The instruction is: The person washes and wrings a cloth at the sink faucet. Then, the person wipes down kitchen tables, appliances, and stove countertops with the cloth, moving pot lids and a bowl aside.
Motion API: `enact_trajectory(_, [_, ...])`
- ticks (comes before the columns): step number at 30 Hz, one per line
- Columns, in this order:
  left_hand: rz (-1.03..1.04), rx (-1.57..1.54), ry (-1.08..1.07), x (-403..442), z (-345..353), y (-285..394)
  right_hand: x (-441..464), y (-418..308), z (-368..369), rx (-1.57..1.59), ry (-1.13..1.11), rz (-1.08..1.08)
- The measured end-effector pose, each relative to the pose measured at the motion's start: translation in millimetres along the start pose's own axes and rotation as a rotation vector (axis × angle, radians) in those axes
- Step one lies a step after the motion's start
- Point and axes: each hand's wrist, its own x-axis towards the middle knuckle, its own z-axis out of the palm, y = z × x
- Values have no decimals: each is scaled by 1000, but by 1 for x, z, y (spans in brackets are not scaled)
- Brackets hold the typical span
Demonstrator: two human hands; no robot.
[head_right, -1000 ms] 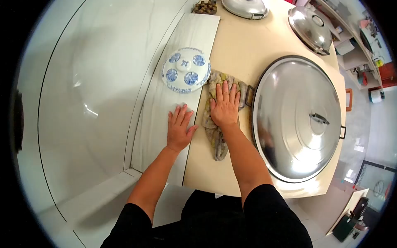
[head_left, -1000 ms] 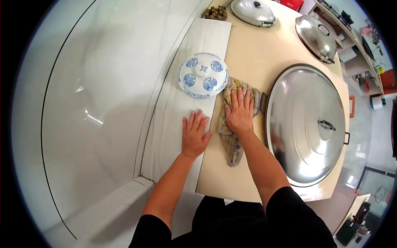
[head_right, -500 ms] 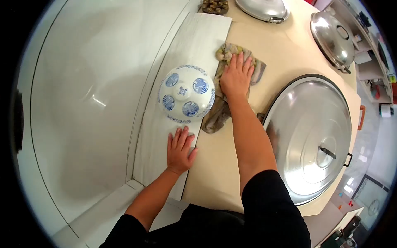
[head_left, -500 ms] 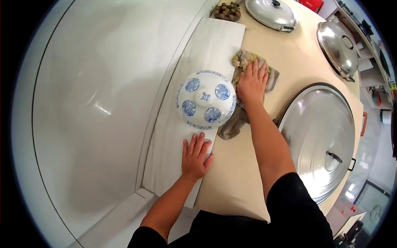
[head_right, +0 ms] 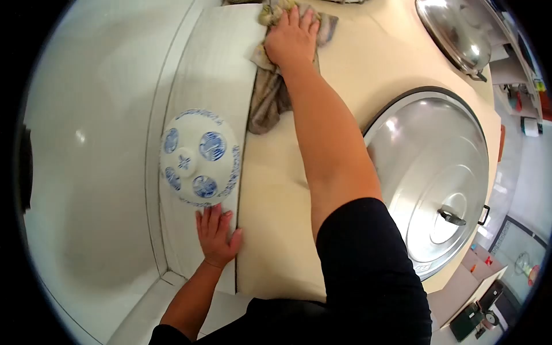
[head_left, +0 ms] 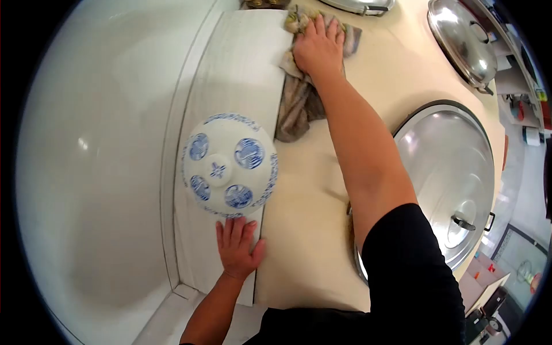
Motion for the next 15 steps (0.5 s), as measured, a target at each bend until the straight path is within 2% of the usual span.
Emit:
enact_trajectory(3, [12, 21, 12, 0, 3, -1, 28, 25, 15, -45, 11, -59])
enact_trajectory(4, [12, 27, 7, 0, 4, -1, 35, 39, 26, -110, 154, -137])
enact_trajectory(7, [18, 28, -10, 2, 0, -1, 55, 77, -29, -133, -75, 87])
enact_trajectory(8, [21, 36, -19, 1, 0, -2, 60, 100, -43, -308, -189, 131])
enact_trajectory(9, [25, 45, -28, 2, 0, -1, 58, 127, -49, -394, -133, 180])
enact_trajectory(10, [16, 40, -25, 3, 0, 0, 52, 146, -82, -454, -261, 133])
enact_trajectory(12, [50, 41, -35, 0, 2, -3, 54, 207, -85, -352, -225, 549])
enact_trajectory(15, [42, 27, -54, -2, 5, -5, 42, 274, -102, -429, -23, 591])
